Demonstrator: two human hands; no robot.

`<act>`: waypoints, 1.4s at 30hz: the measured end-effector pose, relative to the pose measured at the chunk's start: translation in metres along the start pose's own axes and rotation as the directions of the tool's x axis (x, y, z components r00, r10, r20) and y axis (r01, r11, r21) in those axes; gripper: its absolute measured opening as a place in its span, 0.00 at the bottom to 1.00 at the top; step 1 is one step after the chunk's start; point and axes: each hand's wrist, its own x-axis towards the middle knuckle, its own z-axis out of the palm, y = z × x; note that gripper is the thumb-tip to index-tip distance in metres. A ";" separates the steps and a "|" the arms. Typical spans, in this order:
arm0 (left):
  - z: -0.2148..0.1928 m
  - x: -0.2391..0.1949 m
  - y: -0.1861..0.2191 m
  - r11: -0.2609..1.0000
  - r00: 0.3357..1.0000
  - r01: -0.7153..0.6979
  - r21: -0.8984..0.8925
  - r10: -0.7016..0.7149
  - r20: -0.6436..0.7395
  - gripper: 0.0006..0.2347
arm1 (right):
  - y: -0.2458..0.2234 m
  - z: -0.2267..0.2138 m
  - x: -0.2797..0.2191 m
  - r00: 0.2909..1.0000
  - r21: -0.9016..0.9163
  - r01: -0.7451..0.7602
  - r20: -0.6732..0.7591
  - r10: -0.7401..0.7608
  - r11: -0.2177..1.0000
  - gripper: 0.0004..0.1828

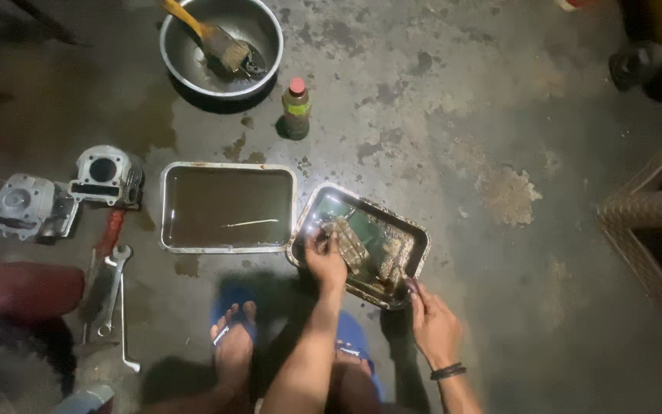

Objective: The person scrubs a greasy engine part with a brush in a tray of dark liquid, then transfers it to a second tray of clear liquid to rinse. The person continues to scrub and rinse the part with the brush and hands until the end of the clip.

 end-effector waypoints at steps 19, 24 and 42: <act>-0.001 0.014 -0.012 0.854 0.993 -0.110 0.509 0.120 0.013 0.16 | -0.075 -0.038 0.008 0.975 -0.267 0.215 0.120 -0.189 0.939 0.22; -0.008 0.037 -0.025 0.829 0.987 -0.159 0.535 0.148 0.064 0.16 | -0.103 -0.029 0.031 0.973 -0.228 0.231 0.064 -0.222 0.946 0.19; -0.002 0.038 -0.016 0.930 0.992 0.009 0.368 -0.054 0.112 0.13 | -0.121 -0.042 0.043 0.948 -0.273 0.281 0.227 -0.222 0.920 0.23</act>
